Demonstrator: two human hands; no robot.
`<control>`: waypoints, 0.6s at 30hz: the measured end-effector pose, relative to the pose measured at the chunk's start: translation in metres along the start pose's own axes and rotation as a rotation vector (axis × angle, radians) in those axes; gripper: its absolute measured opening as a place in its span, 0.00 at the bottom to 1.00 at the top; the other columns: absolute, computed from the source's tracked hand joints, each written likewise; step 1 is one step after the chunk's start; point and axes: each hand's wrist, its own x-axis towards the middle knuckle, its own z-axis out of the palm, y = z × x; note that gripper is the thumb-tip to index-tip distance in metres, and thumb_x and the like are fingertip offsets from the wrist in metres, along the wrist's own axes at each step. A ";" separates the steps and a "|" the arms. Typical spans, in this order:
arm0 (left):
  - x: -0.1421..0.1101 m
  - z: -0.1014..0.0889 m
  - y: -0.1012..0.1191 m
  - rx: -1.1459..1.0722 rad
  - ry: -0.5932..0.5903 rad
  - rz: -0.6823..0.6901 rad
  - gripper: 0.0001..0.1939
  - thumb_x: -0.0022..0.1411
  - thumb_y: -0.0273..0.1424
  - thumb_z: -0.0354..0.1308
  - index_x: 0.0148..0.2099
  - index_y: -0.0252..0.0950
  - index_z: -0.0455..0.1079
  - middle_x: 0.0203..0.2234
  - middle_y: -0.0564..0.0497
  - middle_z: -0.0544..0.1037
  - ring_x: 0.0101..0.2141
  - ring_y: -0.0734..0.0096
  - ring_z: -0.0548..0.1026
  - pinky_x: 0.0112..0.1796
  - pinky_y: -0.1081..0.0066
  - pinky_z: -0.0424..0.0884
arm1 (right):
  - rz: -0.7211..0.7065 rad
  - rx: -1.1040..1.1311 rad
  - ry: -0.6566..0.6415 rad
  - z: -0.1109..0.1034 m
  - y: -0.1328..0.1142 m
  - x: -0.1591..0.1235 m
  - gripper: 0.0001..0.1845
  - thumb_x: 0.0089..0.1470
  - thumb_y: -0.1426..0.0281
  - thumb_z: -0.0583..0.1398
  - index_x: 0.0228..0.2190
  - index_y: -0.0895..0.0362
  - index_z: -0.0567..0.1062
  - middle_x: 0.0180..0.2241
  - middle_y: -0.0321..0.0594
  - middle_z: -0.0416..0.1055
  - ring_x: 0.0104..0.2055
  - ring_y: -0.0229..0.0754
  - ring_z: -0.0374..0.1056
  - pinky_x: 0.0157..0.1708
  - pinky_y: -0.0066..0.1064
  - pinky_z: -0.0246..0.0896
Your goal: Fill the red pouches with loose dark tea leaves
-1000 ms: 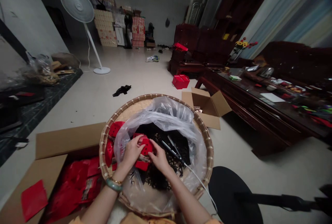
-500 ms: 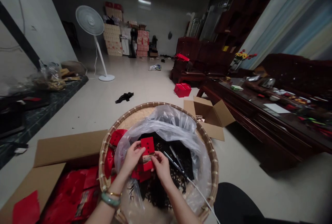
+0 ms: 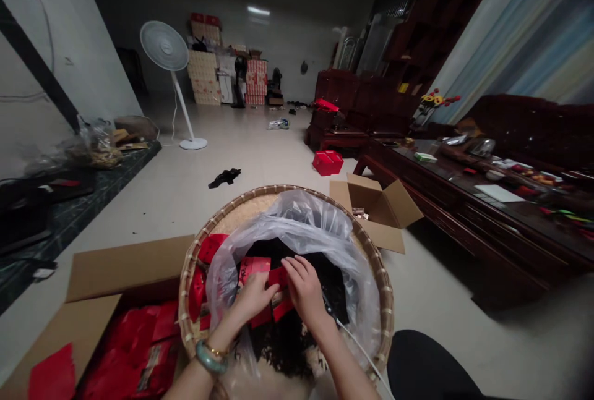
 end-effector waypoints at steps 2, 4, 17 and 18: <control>0.000 0.002 0.000 0.039 -0.022 0.049 0.11 0.51 0.34 0.52 0.21 0.35 0.68 0.17 0.52 0.72 0.22 0.69 0.67 0.25 0.73 0.57 | 0.032 0.010 0.064 0.003 0.004 -0.005 0.27 0.56 0.78 0.51 0.57 0.50 0.61 0.50 0.46 0.67 0.53 0.46 0.62 0.49 0.43 0.63; 0.001 0.006 -0.002 0.057 -0.016 0.076 0.13 0.54 0.35 0.50 0.23 0.35 0.69 0.19 0.51 0.73 0.23 0.68 0.68 0.26 0.73 0.57 | 0.051 0.007 0.099 0.007 0.007 -0.011 0.27 0.57 0.77 0.50 0.57 0.50 0.60 0.52 0.48 0.66 0.53 0.47 0.63 0.48 0.44 0.64; 0.005 0.023 -0.020 -0.114 0.035 0.017 0.12 0.53 0.34 0.51 0.30 0.34 0.73 0.25 0.49 0.78 0.28 0.64 0.72 0.32 0.71 0.65 | 0.075 0.084 0.093 0.017 0.007 -0.034 0.22 0.58 0.75 0.52 0.53 0.48 0.66 0.46 0.47 0.69 0.48 0.45 0.66 0.45 0.39 0.67; 0.005 0.023 -0.021 -0.129 0.016 0.017 0.12 0.53 0.34 0.52 0.31 0.34 0.73 0.25 0.49 0.78 0.29 0.64 0.73 0.32 0.71 0.65 | 0.089 0.096 0.109 0.017 0.006 -0.034 0.21 0.58 0.75 0.53 0.52 0.49 0.68 0.44 0.46 0.69 0.46 0.45 0.67 0.43 0.39 0.68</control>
